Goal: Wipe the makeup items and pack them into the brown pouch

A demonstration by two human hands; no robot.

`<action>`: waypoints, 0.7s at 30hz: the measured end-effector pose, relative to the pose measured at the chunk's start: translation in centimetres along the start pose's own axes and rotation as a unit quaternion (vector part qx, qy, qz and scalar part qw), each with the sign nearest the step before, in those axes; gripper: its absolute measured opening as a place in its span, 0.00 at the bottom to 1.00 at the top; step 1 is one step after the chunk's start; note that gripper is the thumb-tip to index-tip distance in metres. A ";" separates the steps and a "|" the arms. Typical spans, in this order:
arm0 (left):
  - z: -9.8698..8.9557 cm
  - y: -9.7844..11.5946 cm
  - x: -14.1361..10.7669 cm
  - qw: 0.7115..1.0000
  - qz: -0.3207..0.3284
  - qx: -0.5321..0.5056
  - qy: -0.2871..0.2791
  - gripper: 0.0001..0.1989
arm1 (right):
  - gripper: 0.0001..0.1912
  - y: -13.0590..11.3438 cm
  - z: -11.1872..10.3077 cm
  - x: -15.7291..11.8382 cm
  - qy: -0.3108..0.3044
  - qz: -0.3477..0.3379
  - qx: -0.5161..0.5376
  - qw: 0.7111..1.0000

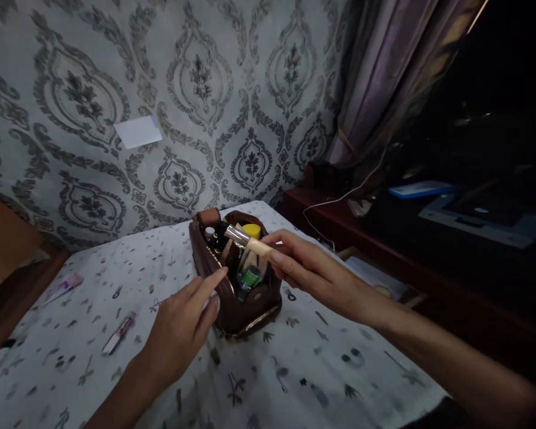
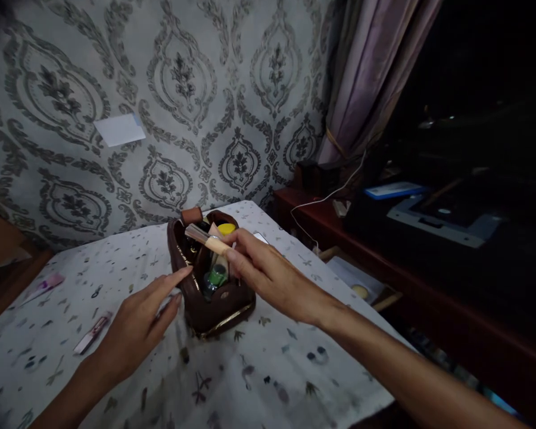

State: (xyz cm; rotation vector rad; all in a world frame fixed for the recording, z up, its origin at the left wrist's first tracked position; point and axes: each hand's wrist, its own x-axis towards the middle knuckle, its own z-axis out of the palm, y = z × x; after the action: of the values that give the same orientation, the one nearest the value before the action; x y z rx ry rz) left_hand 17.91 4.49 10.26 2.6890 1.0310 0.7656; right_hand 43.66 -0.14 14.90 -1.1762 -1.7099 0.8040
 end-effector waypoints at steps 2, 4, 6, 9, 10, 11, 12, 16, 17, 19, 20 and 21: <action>0.1 -0.1 0.1 1.000 0.012 0.018 0.014 0.21 | 0.16 0.2 -0.9 0.7 -0.001 -0.011 -0.018 1.000; 0.1 -0.1 0.0 0.999 0.025 0.036 0.032 0.21 | 0.13 0.4 -1.7 1.4 -0.008 -0.025 -0.021 0.999; 0.2 -0.1 -0.1 0.996 0.045 0.051 0.049 0.21 | 0.11 0.6 -2.3 2.2 -0.025 -0.031 -0.004 0.999; 0.6 -0.3 -0.2 0.992 0.075 0.079 0.064 0.22 | 0.10 0.9 -2.8 3.6 -0.036 -0.015 0.036 0.999; 0.8 -0.5 -0.2 0.990 0.082 0.092 0.065 0.22 | 0.09 1.0 -3.0 4.1 -0.030 -0.007 0.044 0.999; 1.0 -0.7 -0.3 0.989 0.086 0.106 0.061 0.23 | 0.09 1.1 -3.1 4.6 -0.023 0.003 0.045 0.999; 1.1 -1.0 -0.4 0.987 0.089 0.117 0.057 0.25 | 0.09 1.1 -3.3 5.1 -0.016 0.009 0.040 0.999; 1.7 -2.0 -0.9 0.985 0.105 0.129 0.046 0.31 | 0.07 1.2 -4.0 7.8 -0.032 -0.011 -0.021 0.999; 1.8 -2.2 -1.1 0.985 0.105 0.129 0.046 0.32 | 0.07 1.3 -4.1 8.5 -0.045 -0.025 -0.036 0.998; 2.0 -2.3 -1.2 0.985 0.099 0.130 0.051 0.33 | 0.08 1.7 -4.1 10.1 -0.069 -0.041 -0.046 0.996; 2.1 -2.2 -1.3 0.985 0.096 0.129 0.054 0.34 | 0.10 2.0 -4.0 10.9 -0.073 -0.043 -0.040 0.996; 2.2 -2.1 -1.3 0.986 0.091 0.130 0.056 0.34 | 0.12 2.3 -3.8 11.6 -0.072 -0.040 -0.028 0.996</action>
State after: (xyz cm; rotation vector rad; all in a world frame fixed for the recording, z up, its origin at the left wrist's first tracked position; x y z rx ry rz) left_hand 17.06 5.27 7.22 3.0275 0.9786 0.8804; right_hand 46.11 11.68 17.93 -1.1020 -1.8963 0.8127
